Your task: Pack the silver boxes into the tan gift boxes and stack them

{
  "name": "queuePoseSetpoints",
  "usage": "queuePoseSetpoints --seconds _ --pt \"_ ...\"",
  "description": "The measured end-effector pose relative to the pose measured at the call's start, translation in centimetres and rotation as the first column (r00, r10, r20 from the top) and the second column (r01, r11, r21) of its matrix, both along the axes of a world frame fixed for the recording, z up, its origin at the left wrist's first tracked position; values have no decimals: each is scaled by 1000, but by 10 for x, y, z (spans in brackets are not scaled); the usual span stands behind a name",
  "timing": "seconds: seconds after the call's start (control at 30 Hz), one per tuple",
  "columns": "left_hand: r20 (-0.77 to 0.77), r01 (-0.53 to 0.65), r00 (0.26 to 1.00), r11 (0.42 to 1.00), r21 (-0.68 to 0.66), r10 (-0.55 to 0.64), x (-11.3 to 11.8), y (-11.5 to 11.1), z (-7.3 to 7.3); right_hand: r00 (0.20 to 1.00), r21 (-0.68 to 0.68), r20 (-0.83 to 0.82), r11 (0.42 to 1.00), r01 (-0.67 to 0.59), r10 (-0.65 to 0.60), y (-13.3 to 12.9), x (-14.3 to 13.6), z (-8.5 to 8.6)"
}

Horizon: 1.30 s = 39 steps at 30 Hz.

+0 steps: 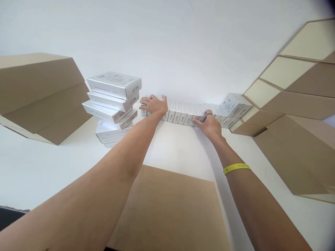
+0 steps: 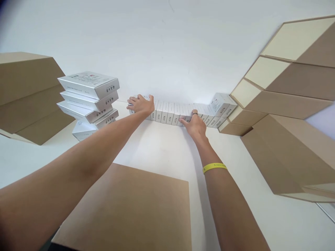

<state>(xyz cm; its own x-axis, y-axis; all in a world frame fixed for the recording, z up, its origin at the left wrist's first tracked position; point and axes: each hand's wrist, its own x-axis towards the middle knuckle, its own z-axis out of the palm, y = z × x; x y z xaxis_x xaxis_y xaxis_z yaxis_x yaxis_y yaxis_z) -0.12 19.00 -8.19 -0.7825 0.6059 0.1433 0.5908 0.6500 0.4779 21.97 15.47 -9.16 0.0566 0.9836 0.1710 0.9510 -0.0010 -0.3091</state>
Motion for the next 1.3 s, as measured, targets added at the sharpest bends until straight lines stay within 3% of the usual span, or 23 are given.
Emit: queuePoseSetpoints --seconds 0.33,0.53,0.77,0.93,1.13,1.23,1.3 --pt "-15 -31 999 998 58 32 -2 19 -4 993 79 98 995 59 -67 42 -18 -5" --pt "0 -34 999 995 94 34 -3 16 -1 996 55 79 998 29 -33 41 -9 -8" --pt "-1 9 1000 988 155 -9 -11 7 -9 990 -55 -44 989 -139 137 37 22 -4" --pt "-26 -1 1000 980 201 6 -10 6 -14 995 -57 -55 995 -87 84 37 18 -2" --pt "-37 -42 998 966 256 54 -2 4 -11 995 -103 -11 990 -101 100 11 -1 3" --pt "-24 -31 999 968 249 39 -3 1 -8 975 -186 -106 959 -214 197 -16 -9 12" --pt "3 -16 1000 975 223 15 -5 -3 -5 938 -263 -196 907 -330 285 -37 -13 20"
